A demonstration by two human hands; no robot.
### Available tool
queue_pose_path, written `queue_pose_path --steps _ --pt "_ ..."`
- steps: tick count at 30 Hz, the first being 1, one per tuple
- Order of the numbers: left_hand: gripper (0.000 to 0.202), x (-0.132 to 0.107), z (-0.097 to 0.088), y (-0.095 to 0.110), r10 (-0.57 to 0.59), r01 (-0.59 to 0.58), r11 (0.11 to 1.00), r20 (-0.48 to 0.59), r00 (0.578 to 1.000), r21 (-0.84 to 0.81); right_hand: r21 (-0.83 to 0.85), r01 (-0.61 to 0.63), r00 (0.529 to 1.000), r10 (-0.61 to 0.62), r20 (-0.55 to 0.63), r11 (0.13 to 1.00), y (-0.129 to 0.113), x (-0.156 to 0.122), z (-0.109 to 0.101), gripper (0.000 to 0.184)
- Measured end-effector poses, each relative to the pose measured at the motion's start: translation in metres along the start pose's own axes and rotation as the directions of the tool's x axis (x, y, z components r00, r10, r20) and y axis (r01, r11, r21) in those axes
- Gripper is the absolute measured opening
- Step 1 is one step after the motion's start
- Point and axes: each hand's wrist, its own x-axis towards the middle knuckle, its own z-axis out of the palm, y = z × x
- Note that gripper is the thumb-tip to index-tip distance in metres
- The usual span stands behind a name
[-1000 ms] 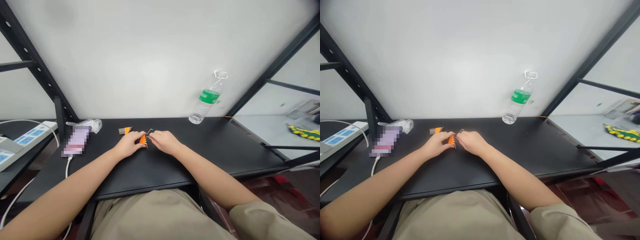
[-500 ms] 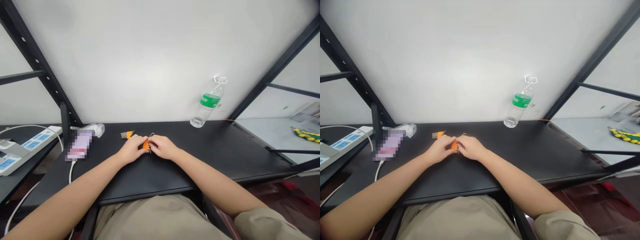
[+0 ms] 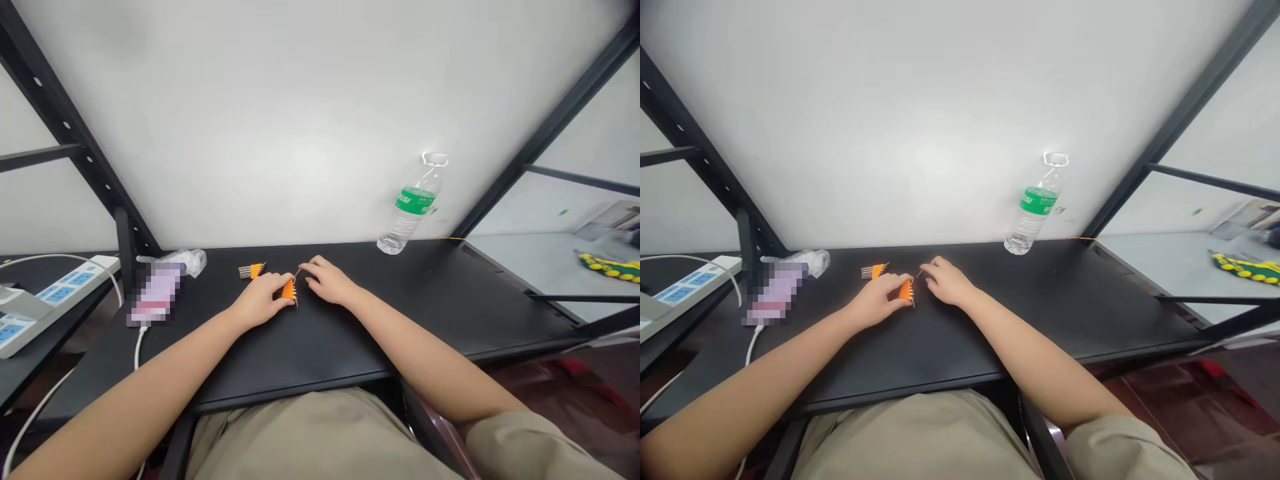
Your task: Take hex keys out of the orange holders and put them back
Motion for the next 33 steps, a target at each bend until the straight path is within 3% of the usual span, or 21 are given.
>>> queue_pose_path --steps 8,12,21,29,33 --pt "0.03 0.0 -0.003 0.003 -0.072 0.072 0.997 -0.012 0.997 -0.001 -0.195 -0.039 0.997 0.051 0.057 0.98 0.006 0.002 0.006 0.037" --pt "0.032 -0.001 -0.002 0.001 -0.104 0.104 0.995 -0.016 0.994 -0.012 -0.23 -0.025 0.997 0.042 0.067 0.973 0.004 0.001 0.006 0.042" --pt "0.048 0.001 0.001 -0.005 -0.117 0.115 0.991 -0.017 0.993 -0.065 -0.251 -0.024 0.998 0.039 0.055 0.968 0.0 0.0 0.002 0.031" --pt "0.049 -0.001 0.001 -0.004 -0.124 0.12 0.987 -0.034 0.992 -0.109 -0.212 -0.037 0.998 0.048 0.043 0.976 -0.002 0.0 0.0 0.018" --pt "0.048 0.0 0.002 -0.004 -0.124 0.118 0.984 -0.045 0.991 -0.131 -0.182 -0.08 0.996 0.084 0.012 0.98 0.001 0.008 0.01 0.035"
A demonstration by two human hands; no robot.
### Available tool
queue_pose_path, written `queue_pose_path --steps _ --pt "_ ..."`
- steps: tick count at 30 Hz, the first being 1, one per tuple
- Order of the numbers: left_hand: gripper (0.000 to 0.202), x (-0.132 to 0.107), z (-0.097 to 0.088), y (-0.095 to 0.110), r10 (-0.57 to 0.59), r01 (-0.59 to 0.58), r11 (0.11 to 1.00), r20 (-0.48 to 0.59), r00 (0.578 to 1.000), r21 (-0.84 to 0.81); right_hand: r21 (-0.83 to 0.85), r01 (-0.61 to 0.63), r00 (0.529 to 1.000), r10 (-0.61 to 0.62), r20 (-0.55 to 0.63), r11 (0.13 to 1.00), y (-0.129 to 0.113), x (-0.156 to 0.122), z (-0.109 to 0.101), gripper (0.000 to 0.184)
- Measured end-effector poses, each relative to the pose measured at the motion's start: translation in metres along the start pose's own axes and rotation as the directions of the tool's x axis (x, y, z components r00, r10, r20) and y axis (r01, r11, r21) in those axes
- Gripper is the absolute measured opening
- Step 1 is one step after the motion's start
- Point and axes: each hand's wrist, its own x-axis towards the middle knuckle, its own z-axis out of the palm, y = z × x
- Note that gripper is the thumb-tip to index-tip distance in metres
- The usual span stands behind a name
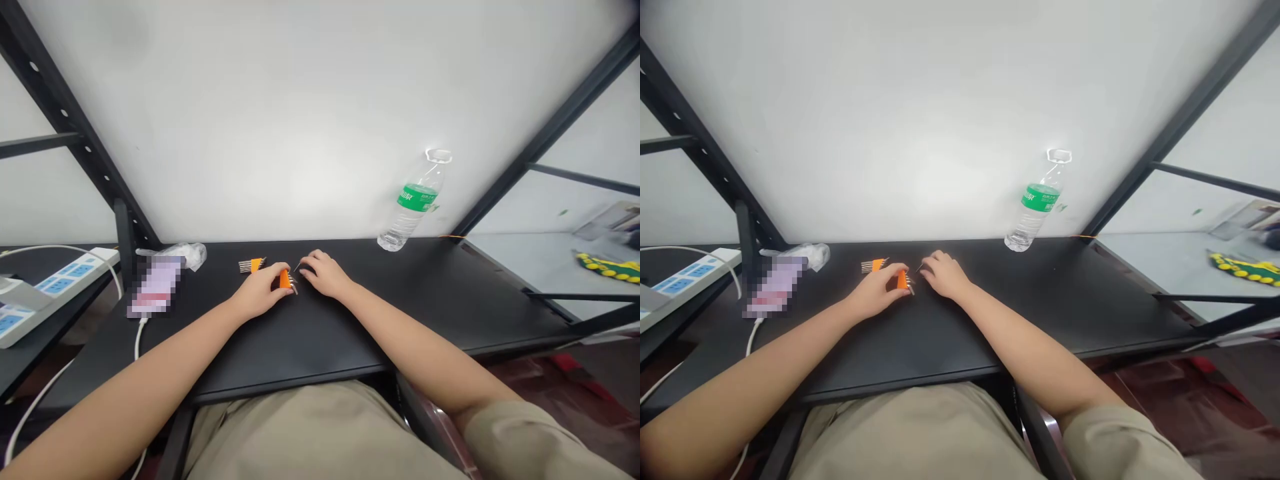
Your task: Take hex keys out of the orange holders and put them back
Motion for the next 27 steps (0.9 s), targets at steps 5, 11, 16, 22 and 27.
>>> queue_pose_path --steps 5,11,16,22,27 --pt "0.054 0.001 -0.001 0.002 0.002 -0.002 0.999 -0.009 1.0 -0.047 0.003 0.006 0.999 -0.006 0.046 1.0 0.004 0.006 0.007 0.036" --pt "0.048 0.001 -0.001 0.003 0.038 -0.04 0.995 -0.023 0.999 -0.087 -0.008 -0.04 0.997 0.041 0.07 0.999 0.018 0.004 -0.005 0.028" --pt "0.046 0.001 0.001 0.003 0.028 -0.031 0.995 -0.034 0.999 -0.097 -0.022 -0.145 0.986 0.146 0.079 0.989 0.028 0.005 -0.014 0.017" --pt "0.04 0.0 0.0 0.004 0.038 -0.041 0.994 -0.035 0.999 -0.099 0.042 -0.213 0.972 0.207 0.112 0.976 0.033 0.003 -0.018 0.009" --pt "0.07 -0.001 0.0 0.006 -0.019 0.012 0.995 -0.075 0.997 -0.101 0.214 -0.034 0.999 0.026 0.042 0.976 0.021 -0.004 -0.027 0.006"
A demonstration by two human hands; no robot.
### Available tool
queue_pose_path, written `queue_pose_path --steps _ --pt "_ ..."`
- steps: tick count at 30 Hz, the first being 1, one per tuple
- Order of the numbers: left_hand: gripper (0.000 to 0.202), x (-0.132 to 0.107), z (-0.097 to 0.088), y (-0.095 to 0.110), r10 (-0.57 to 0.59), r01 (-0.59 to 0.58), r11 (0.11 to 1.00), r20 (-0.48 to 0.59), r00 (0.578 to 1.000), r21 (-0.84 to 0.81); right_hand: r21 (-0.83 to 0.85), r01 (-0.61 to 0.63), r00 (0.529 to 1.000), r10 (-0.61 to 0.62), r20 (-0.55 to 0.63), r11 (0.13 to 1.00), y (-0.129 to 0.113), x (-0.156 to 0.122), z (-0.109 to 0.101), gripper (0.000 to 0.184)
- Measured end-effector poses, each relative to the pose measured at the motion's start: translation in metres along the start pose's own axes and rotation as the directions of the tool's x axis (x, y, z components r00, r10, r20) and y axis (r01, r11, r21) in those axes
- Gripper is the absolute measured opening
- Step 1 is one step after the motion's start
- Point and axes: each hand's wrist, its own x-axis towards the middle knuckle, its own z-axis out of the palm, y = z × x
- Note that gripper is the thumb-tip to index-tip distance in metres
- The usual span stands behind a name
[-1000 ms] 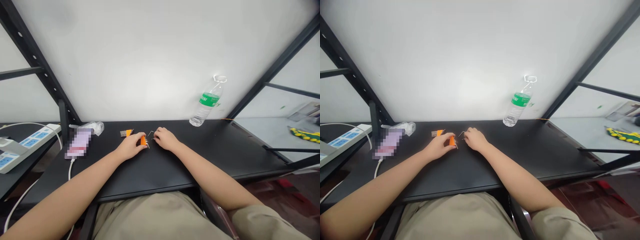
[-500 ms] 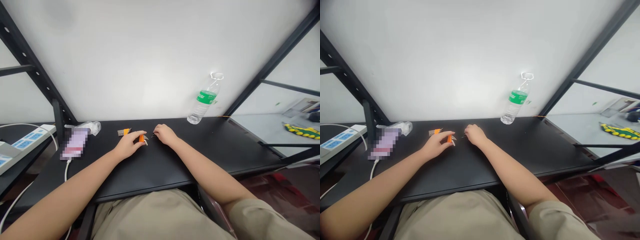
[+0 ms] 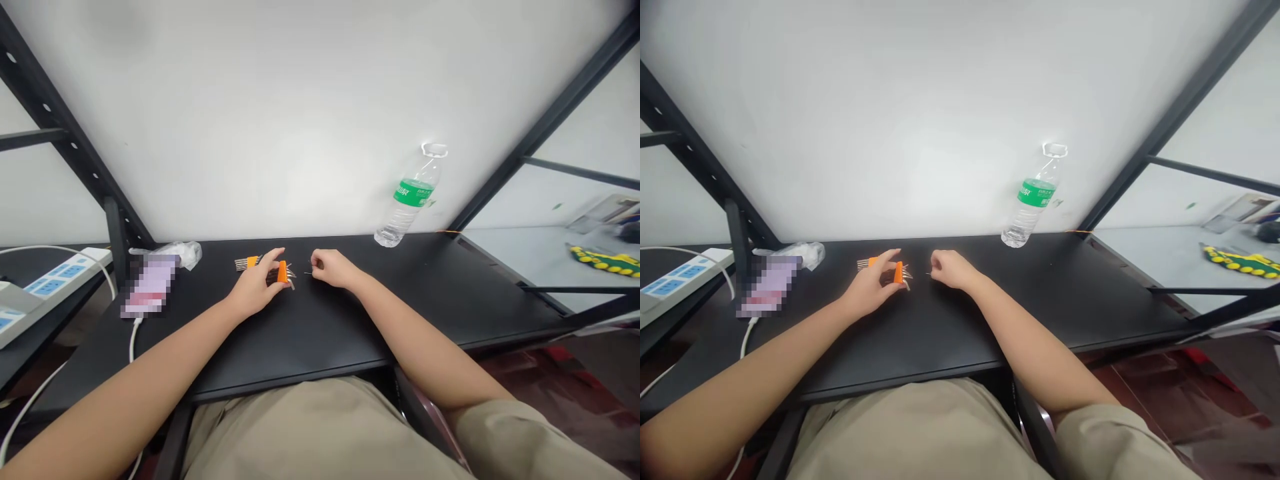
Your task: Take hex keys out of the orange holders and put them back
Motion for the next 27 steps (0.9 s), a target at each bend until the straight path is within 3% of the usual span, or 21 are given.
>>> queue_pose_path --steps 6,12,27 --pt "0.055 0.002 0.002 -0.009 0.018 -0.019 0.998 0.025 1.0 0.06 0.12 0.235 0.969 -0.223 -0.108 0.964 -0.03 -0.007 -0.004 0.016" --pt "0.055 0.004 0.003 -0.012 0.038 -0.041 0.995 0.035 0.999 0.089 0.132 0.384 0.913 -0.354 -0.204 0.914 -0.037 -0.011 0.0 0.021" --pt "0.051 0.003 0.006 -0.012 0.078 -0.087 0.976 0.05 0.996 0.2 -0.06 0.377 0.913 -0.382 -0.144 0.924 -0.045 -0.017 -0.003 0.023"
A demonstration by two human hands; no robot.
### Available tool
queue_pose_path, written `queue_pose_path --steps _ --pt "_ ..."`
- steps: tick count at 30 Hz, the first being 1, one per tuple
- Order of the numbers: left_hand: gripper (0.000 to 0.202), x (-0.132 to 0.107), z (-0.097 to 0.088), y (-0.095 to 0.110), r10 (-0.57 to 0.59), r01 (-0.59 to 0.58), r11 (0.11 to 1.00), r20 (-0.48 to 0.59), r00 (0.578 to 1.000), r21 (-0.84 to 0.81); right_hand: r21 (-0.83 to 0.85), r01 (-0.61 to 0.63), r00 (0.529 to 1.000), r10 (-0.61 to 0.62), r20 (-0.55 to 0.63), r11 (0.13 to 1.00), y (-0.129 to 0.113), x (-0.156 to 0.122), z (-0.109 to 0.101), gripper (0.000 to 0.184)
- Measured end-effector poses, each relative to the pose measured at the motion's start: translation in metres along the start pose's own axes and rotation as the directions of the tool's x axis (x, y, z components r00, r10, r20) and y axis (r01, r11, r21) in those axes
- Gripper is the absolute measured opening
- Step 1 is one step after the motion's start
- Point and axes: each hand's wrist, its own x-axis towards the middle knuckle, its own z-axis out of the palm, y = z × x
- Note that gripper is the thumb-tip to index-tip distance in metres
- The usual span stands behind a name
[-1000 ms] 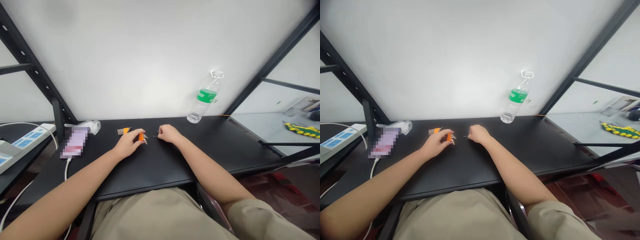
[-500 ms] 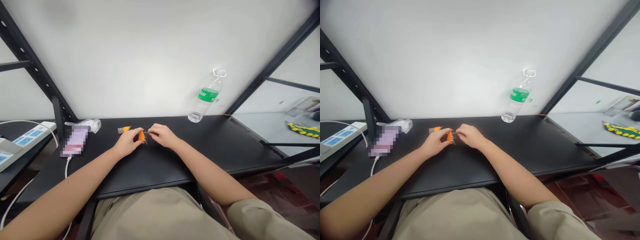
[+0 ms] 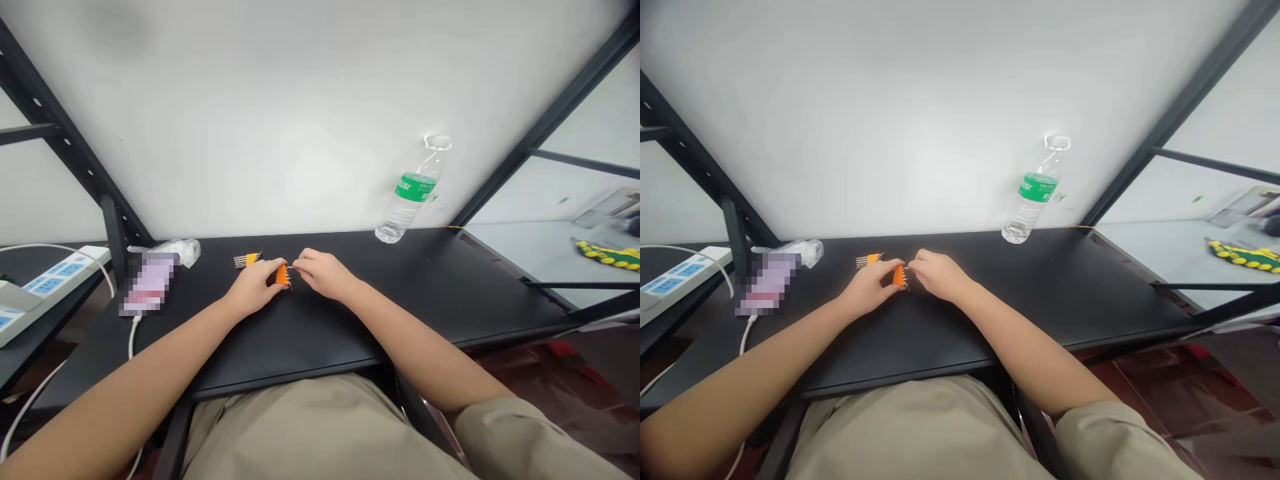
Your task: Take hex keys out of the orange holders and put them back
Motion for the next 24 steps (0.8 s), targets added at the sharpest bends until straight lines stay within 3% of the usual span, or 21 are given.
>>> queue_pose_path --steps 24 --pt "0.049 -0.0004 -0.0022 0.0026 -0.01 0.01 1.0 0.018 1.0 0.009 0.04 -0.025 0.999 0.026 -0.025 0.999 -0.0019 -0.003 -0.0027 0.024"
